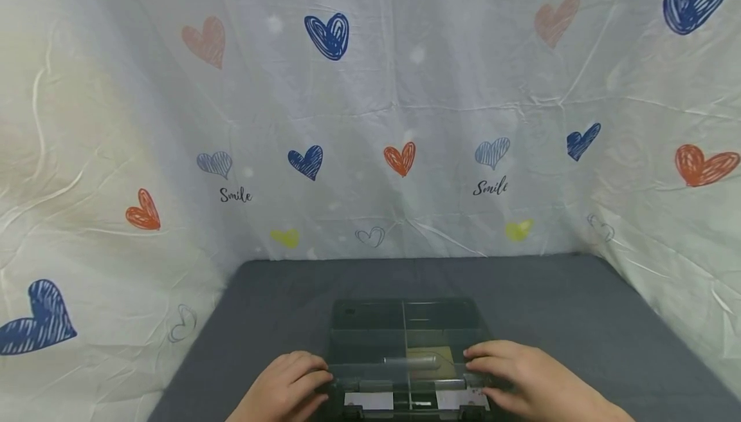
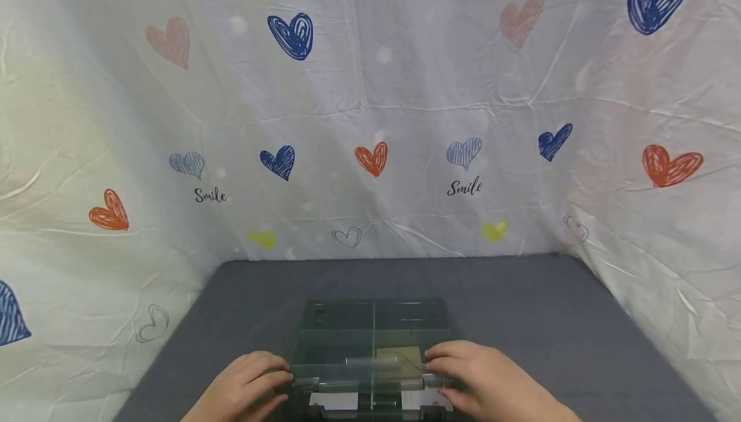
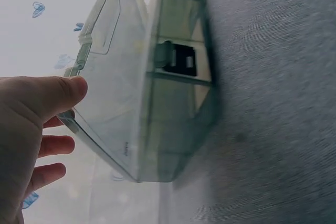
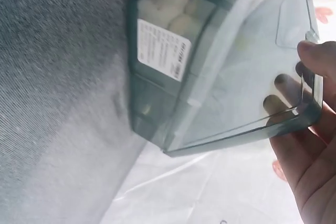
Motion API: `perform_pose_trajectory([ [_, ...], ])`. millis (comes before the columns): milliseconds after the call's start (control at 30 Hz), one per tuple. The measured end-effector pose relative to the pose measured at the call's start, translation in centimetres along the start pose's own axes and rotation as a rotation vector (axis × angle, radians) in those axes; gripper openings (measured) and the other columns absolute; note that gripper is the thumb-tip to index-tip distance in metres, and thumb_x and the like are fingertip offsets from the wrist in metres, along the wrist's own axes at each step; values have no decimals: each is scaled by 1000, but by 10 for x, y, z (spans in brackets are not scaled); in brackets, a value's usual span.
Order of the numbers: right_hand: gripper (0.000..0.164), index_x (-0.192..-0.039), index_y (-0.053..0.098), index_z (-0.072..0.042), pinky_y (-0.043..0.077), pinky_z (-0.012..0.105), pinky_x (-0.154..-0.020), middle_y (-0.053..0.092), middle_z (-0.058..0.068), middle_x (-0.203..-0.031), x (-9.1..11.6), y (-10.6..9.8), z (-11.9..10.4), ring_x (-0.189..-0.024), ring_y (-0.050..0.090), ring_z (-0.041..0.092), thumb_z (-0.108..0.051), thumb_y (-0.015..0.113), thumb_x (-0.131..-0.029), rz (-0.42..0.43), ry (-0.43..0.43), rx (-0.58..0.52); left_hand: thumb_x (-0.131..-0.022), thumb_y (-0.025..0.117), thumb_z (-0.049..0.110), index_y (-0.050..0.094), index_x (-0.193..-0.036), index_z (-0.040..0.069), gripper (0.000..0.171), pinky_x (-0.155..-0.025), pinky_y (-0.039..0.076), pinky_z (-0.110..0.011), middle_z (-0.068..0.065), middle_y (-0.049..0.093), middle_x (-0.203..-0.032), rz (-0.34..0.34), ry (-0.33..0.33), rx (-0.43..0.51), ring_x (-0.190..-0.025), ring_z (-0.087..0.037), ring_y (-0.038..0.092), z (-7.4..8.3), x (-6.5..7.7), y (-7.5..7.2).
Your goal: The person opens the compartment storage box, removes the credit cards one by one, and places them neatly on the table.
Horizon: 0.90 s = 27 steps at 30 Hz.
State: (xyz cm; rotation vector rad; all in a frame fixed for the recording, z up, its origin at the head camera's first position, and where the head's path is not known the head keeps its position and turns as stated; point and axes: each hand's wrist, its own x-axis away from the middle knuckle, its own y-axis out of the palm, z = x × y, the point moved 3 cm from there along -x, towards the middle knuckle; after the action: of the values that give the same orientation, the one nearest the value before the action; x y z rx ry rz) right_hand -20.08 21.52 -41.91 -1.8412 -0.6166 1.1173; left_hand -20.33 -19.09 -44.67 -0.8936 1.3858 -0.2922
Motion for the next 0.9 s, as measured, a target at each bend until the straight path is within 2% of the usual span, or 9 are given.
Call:
perform_pose_trajectory([
  [133,41,-128,68,-24,49,14,-84,65,-7,-129,1,-9,1,-107,66,11,-25,82,-89,46,14,38,-105,60,33,72,-107,14,22,-77,51,-25,3,67,-108,17,-14,-22,-89,-11,63,-2,-8,-9],
  [300,39,-121,70,-24,48,11,-82,66,-6,-125,1,-27,3,-102,68,10,-28,85,-86,166,-17,117,-105,61,31,73,-109,13,22,-78,50,-26,3,67,-107,60,-38,-22,-91,-13,63,-7,-19,-22],
  [367,31,-118,71,-24,49,12,-80,66,-6,-123,1,-34,4,-100,68,9,-33,81,-90,213,-26,142,-105,60,32,73,-110,14,23,-78,51,-26,3,68,-107,70,-57,-32,-93,-14,64,-9,-23,-27],
  [433,25,-115,72,-24,49,12,-80,66,-9,-120,-1,-41,5,-98,67,6,-42,71,-97,247,-18,165,-106,59,33,73,-110,14,23,-79,50,-27,3,68,-108,73,-78,-51,-94,-14,64,-11,-27,-31],
  [533,29,-110,72,-24,49,13,-78,65,-11,-114,-5,-48,6,-93,65,4,-48,57,-103,293,-25,181,-106,57,34,74,-109,15,25,-80,50,-28,4,69,-107,78,-102,-87,-94,-14,65,-15,-33,-36],
  [667,25,-105,72,-22,48,14,-74,63,-10,-105,-12,-54,8,-85,61,3,-43,58,-104,348,-48,173,-106,57,34,75,-108,13,27,-80,50,-29,5,69,-106,102,-118,-114,-93,-15,64,-20,-41,-40],
  [800,26,-103,72,-24,47,14,-74,63,-12,-102,-16,-57,11,-84,60,2,-45,56,-104,371,2,176,-105,60,32,76,-107,11,27,-82,49,-27,3,69,-104,145,-142,-94,-91,-16,64,-26,-47,-41],
  [900,32,-101,72,-24,48,14,-75,63,-12,-103,-18,-60,13,-85,61,4,-49,54,-104,391,52,179,-101,68,27,77,-108,11,20,-81,49,-22,3,68,-104,176,-195,-49,-90,-14,62,-31,-51,-40],
])
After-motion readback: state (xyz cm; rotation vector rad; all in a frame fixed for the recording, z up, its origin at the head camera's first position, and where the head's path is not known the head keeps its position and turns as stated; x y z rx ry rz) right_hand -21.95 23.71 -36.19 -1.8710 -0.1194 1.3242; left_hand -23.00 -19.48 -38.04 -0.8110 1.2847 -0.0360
